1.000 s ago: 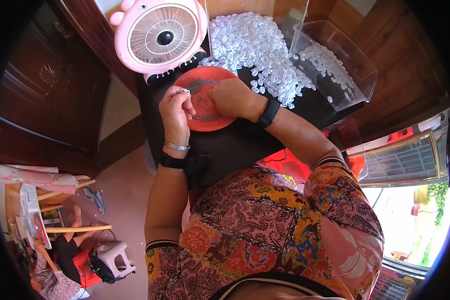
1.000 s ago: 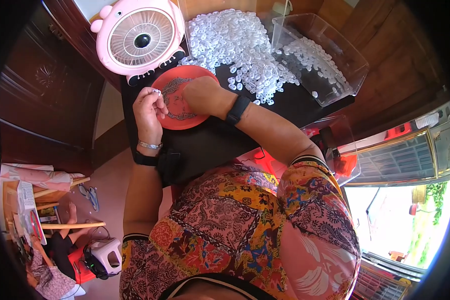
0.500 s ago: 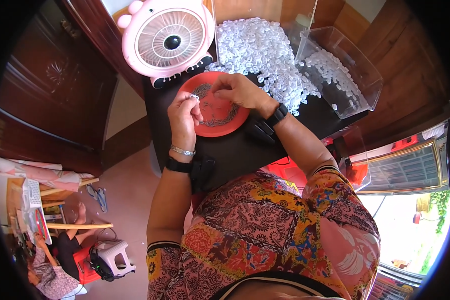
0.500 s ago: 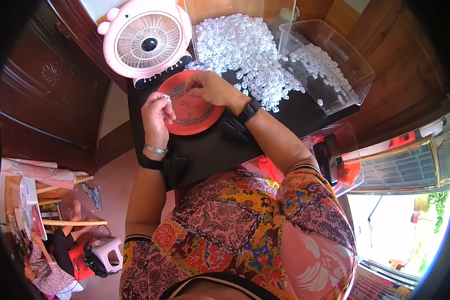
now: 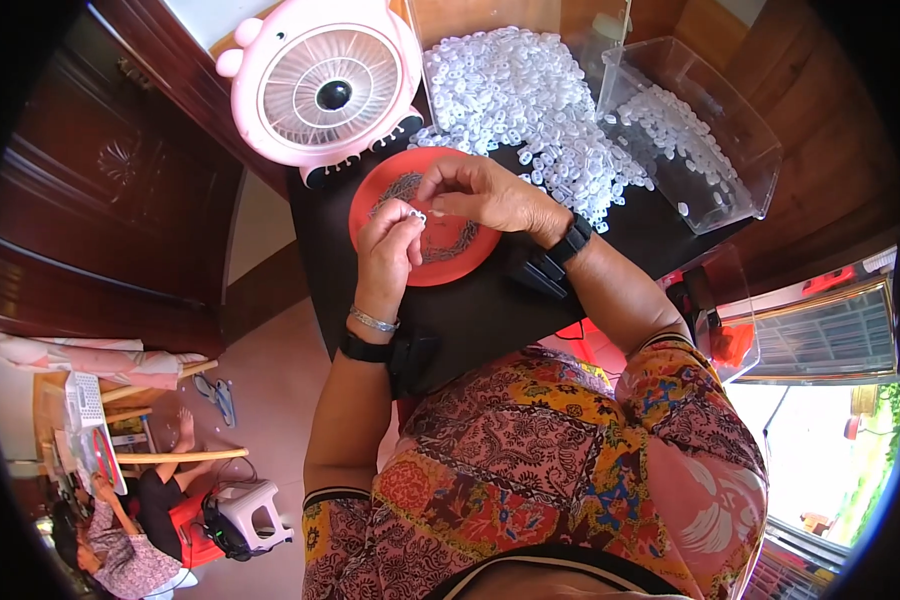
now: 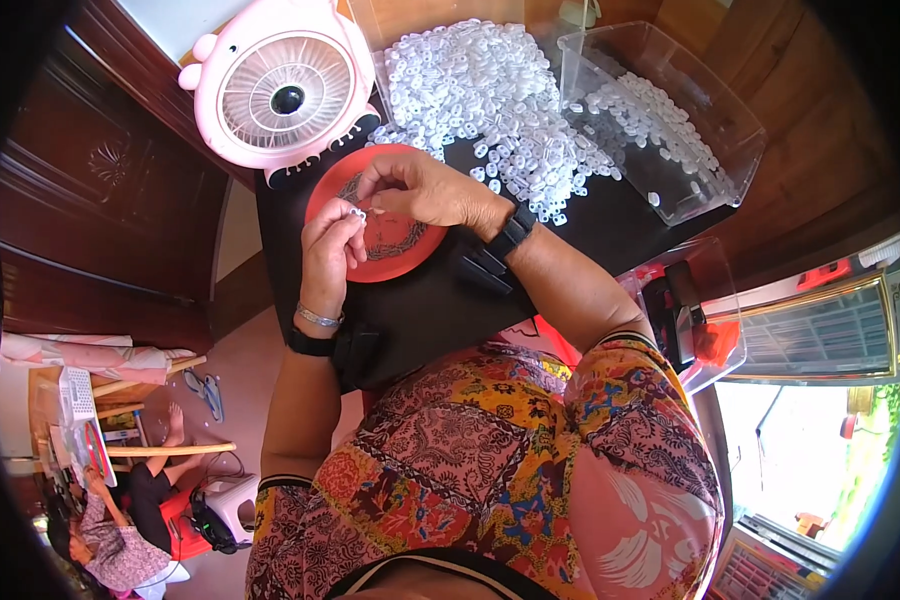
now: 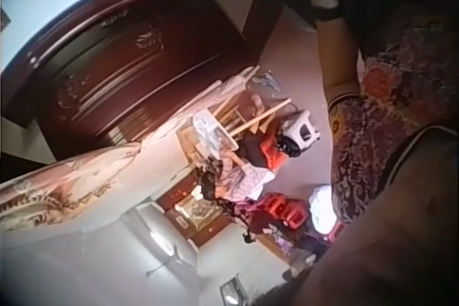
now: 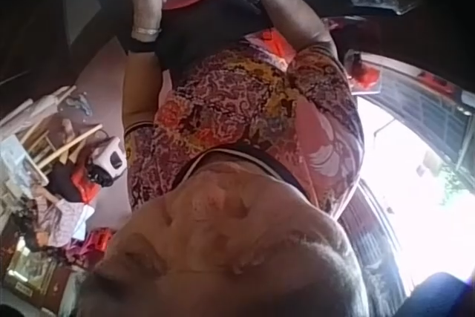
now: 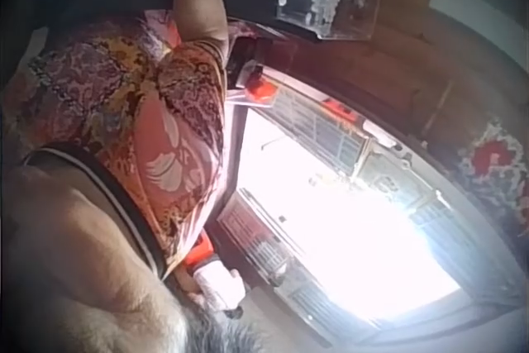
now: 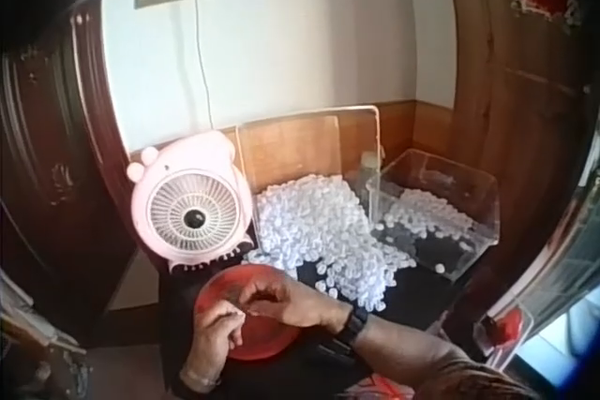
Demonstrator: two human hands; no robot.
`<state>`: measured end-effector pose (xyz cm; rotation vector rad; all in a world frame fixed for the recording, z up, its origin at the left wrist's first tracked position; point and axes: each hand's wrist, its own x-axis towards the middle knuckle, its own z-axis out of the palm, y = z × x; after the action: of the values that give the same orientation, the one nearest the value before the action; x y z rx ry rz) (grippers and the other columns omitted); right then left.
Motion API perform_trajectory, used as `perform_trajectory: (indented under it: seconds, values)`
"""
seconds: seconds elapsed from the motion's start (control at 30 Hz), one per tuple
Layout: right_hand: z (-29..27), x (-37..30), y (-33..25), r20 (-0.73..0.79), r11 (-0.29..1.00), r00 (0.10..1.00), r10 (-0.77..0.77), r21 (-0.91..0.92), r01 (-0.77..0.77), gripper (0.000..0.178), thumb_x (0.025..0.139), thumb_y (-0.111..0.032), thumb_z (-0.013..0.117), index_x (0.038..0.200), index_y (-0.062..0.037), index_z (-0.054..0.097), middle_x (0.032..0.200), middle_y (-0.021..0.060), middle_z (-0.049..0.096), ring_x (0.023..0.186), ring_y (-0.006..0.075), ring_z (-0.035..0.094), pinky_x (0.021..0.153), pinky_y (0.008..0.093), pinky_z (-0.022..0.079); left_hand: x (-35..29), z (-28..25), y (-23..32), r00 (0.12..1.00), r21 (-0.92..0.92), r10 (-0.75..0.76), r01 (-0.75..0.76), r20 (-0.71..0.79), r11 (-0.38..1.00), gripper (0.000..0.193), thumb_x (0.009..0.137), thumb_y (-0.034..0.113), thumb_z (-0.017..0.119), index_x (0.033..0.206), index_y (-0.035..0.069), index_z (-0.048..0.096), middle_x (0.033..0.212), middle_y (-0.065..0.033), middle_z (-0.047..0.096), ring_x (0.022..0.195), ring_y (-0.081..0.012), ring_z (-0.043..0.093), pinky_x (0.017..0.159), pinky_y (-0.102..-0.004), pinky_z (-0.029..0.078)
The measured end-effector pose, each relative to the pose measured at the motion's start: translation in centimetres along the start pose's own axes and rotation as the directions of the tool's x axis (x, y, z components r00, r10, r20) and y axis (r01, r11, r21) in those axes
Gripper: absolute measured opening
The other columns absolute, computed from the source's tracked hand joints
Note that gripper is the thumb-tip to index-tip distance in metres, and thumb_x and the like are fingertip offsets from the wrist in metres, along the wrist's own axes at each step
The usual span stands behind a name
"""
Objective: Assembling small metal pins or springs into white plastic circular components.
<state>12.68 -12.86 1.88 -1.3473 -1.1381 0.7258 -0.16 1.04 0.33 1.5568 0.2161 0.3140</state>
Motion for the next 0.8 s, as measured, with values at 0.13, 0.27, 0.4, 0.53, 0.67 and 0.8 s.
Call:
perform_trajectory:
  seconds: [0.13, 0.27, 0.4, 0.53, 0.67, 0.8]
  values:
    - [0.2, -0.1, -0.2, 0.004, 1.000, 1.000, 0.009, -0.008, -0.009, 0.014, 0.086, -0.004, 0.058, 0.099, 0.0001, 0.059, 0.089, 0.0015, 0.060, 0.083, 0.0084, 0.054, 0.077, 0.0242, 0.045, -0.2, 0.6, 0.6, 0.999, 0.005, 0.010, -0.010, 0.045, 1.000, 0.015, 0.084, 0.014, 0.050, 0.072, 0.006, 0.053, 0.056, 0.0027, 0.046, 0.047, -0.0049, 0.042, 0.043, -0.0183, 0.030]
    - [0.4, -0.3, -0.8, -0.038, 0.998, 0.997, -0.061, -0.022, 0.060, 0.012, 0.083, -0.003, 0.061, 0.095, 0.0001, 0.059, 0.086, 0.0018, 0.060, 0.082, 0.0087, 0.056, 0.076, 0.0237, 0.046, -0.4, 0.6, 0.6, 0.998, -0.020, 0.016, -0.015, 0.057, 1.000, 0.015, 0.084, 0.012, 0.051, 0.072, 0.005, 0.052, 0.056, 0.0032, 0.044, 0.047, -0.0041, 0.038, 0.046, -0.0189, 0.030]
    - [0.2, -0.7, -1.4, -0.045, 0.997, 0.996, -0.073, -0.028, 0.072, 0.012, 0.082, -0.002, 0.062, 0.093, -0.0006, 0.060, 0.087, 0.0017, 0.061, 0.081, 0.0089, 0.057, 0.076, 0.0241, 0.047, -0.4, 0.6, 0.5, 0.999, -0.021, 0.009, -0.008, 0.052, 1.000, 0.014, 0.084, 0.011, 0.051, 0.071, 0.005, 0.052, 0.056, 0.0030, 0.044, 0.048, -0.0042, 0.038, 0.046, -0.0191, 0.030]
    - [0.1, -0.6, -1.6, -0.002, 0.991, 0.996, -0.085, -0.106, 0.084, 0.010, 0.082, -0.002, 0.063, 0.091, -0.0005, 0.060, 0.085, 0.0020, 0.061, 0.080, 0.0093, 0.057, 0.075, 0.0244, 0.047, -0.5, 0.6, 0.5, 0.998, 0.031, 0.008, -0.009, 0.058, 0.999, 0.014, 0.084, 0.010, 0.052, 0.071, 0.004, 0.052, 0.057, 0.0027, 0.044, 0.048, -0.0045, 0.039, 0.046, -0.0194, 0.031]
    - [0.0, -0.8, -1.6, 0.042, 0.986, 0.996, -0.074, -0.145, 0.079, 0.014, 0.082, 0.000, 0.062, 0.096, -0.0006, 0.060, 0.091, 0.0026, 0.061, 0.089, 0.0107, 0.057, 0.082, 0.0260, 0.047, -0.5, 0.7, 0.6, 0.998, 0.047, 0.010, -0.013, 0.069, 0.999, 0.014, 0.084, 0.010, 0.052, 0.071, 0.004, 0.052, 0.057, 0.0026, 0.044, 0.048, -0.0047, 0.040, 0.046, -0.0197, 0.031]
    - [-0.2, -0.8, -1.3, -0.016, 0.984, 0.994, -0.111, -0.144, 0.108, 0.010, 0.081, -0.003, 0.063, 0.090, -0.0005, 0.060, 0.084, 0.0024, 0.061, 0.079, 0.0103, 0.058, 0.074, 0.0257, 0.048, -0.4, 0.5, 0.6, 0.995, 0.058, 0.015, -0.021, 0.094, 0.998, 0.014, 0.083, 0.009, 0.052, 0.071, 0.003, 0.052, 0.057, 0.0024, 0.044, 0.048, -0.0048, 0.040, 0.046, -0.0200, 0.031]
